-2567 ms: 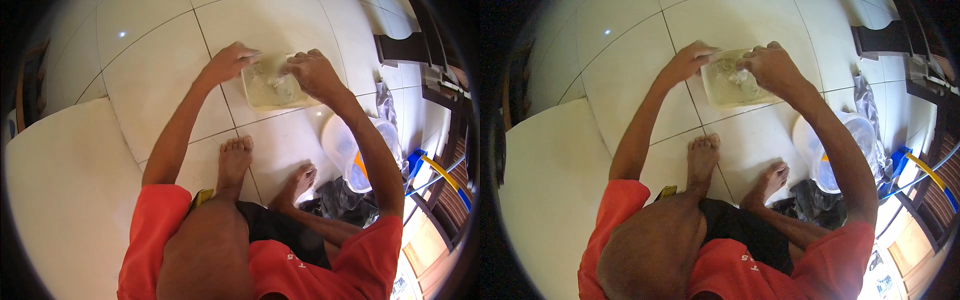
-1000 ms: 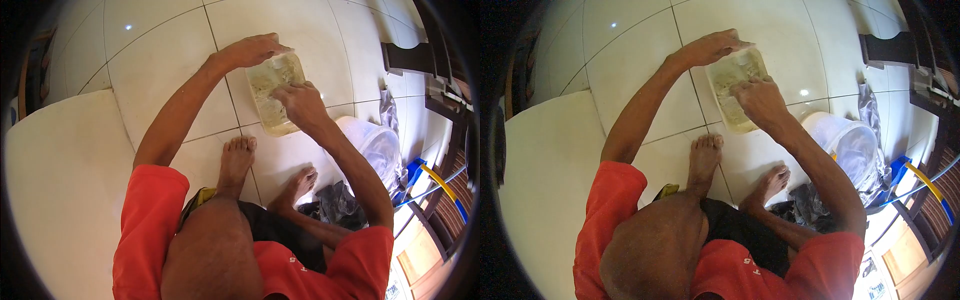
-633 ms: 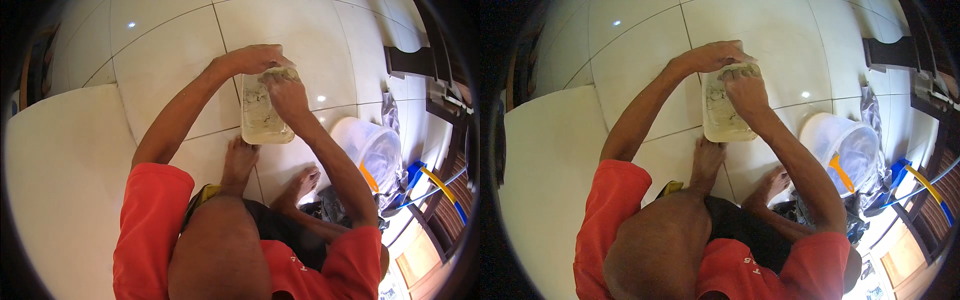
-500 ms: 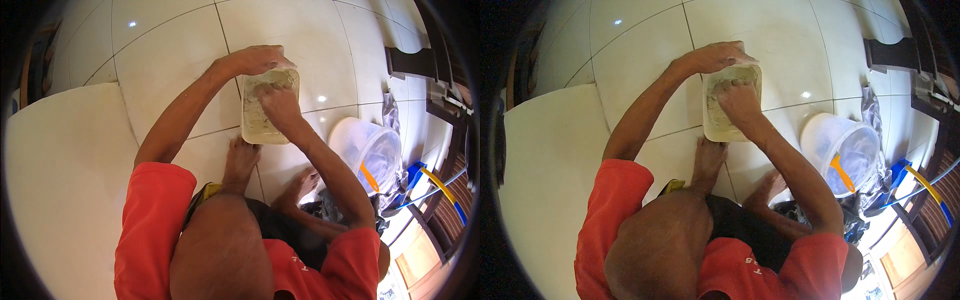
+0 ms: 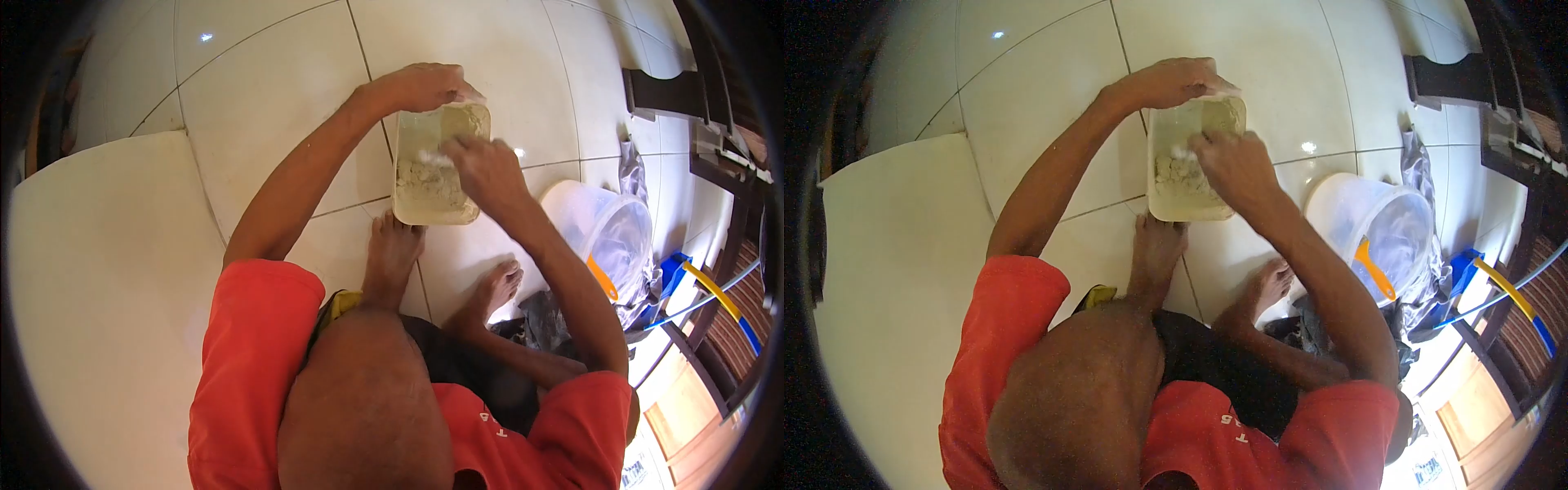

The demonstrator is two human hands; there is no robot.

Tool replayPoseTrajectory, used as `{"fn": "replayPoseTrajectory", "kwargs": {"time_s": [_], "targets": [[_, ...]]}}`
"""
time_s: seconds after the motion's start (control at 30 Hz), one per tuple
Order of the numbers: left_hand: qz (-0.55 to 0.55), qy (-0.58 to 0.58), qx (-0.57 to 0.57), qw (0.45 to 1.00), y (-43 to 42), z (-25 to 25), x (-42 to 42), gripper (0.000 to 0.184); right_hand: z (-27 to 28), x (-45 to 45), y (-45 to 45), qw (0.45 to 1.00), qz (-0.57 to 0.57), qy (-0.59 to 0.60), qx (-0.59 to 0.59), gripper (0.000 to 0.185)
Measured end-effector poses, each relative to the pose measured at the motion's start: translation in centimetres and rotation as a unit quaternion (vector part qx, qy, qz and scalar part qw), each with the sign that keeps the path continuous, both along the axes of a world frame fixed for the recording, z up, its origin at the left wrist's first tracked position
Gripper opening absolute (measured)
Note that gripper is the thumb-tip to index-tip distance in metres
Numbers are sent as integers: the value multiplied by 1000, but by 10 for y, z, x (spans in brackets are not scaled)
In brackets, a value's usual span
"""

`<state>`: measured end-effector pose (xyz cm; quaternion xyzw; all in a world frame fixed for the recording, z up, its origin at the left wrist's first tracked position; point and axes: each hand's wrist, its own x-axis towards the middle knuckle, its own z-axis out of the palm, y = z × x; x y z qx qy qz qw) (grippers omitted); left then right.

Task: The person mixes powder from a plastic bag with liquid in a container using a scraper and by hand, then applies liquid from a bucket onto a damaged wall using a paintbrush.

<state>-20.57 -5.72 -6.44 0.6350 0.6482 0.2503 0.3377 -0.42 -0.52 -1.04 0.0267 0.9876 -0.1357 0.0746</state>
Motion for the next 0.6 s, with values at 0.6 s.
{"fn": "replayPoseTrajectory", "kwargs": {"time_s": [0.6], "targets": [[3,21,-12,1000,-2,9,3,35,-20,4,-25,991,-122,-49,-37,8]]}}
